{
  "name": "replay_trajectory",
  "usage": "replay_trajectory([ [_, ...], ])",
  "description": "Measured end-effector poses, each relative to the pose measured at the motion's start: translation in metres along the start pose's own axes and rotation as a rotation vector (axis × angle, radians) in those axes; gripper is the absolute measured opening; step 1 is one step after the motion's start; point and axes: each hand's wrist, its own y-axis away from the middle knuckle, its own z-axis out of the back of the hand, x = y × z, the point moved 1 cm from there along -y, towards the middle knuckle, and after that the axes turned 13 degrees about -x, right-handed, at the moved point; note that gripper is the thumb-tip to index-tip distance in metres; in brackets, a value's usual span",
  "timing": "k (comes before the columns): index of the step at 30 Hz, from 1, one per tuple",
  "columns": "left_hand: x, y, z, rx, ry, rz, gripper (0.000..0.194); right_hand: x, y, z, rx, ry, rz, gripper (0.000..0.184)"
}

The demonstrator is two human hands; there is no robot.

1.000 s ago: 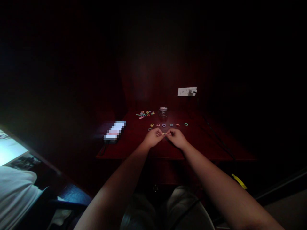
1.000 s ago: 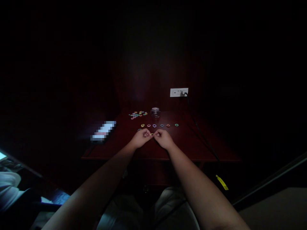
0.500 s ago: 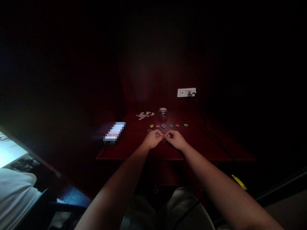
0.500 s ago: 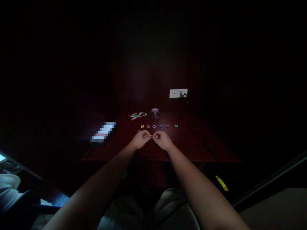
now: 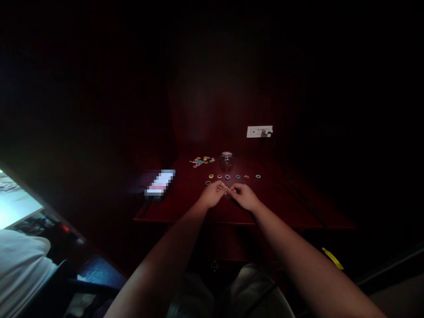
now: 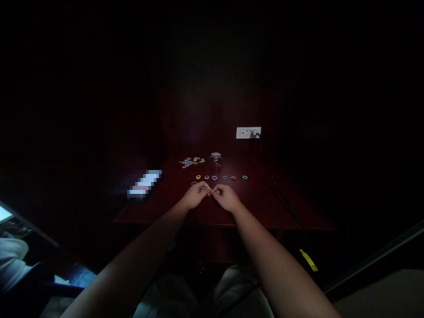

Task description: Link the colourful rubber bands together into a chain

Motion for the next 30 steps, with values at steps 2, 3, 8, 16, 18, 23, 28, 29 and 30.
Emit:
replay_trajectory([
  [2,0.001,-0.001,-0.001,0.003,0.017,0.009,0.015,-0.001,0.0,0.0,-0.003,0.0,-0.01,0.017],
  [3,0.002,-0.001,-0.002,0.003,0.026,0.013,0.015,-0.001,0.0,0.0,-0.006,0.001,-0.017,0.017],
  [8,0.001,-0.001,-0.002,0.0,0.073,0.035,0.012,-0.002,-0.001,-0.001,-0.023,0.001,-0.041,0.019],
  [16,0.002,0.001,-0.003,-0.009,0.113,0.069,0.008,-0.002,0.0,-0.003,-0.033,0.007,-0.041,0.021],
  [18,0.001,0.002,-0.003,-0.017,0.116,0.071,0.009,-0.003,0.0,-0.003,-0.035,0.021,-0.036,0.021],
  [23,-0.006,0.004,0.001,-0.036,0.108,0.073,0.006,-0.003,0.0,-0.005,-0.044,0.057,-0.002,0.018],
  [28,-0.014,0.006,0.003,-0.052,0.103,0.056,0.008,0.001,-0.001,-0.005,-0.054,0.096,0.021,0.019],
  [29,-0.015,0.006,0.003,-0.061,0.099,0.055,0.009,0.002,-0.002,-0.005,-0.051,0.107,0.023,0.02],
  [30,-0.015,0.007,0.004,-0.07,0.095,0.058,0.01,0.003,-0.002,-0.005,-0.046,0.118,0.021,0.021],
])
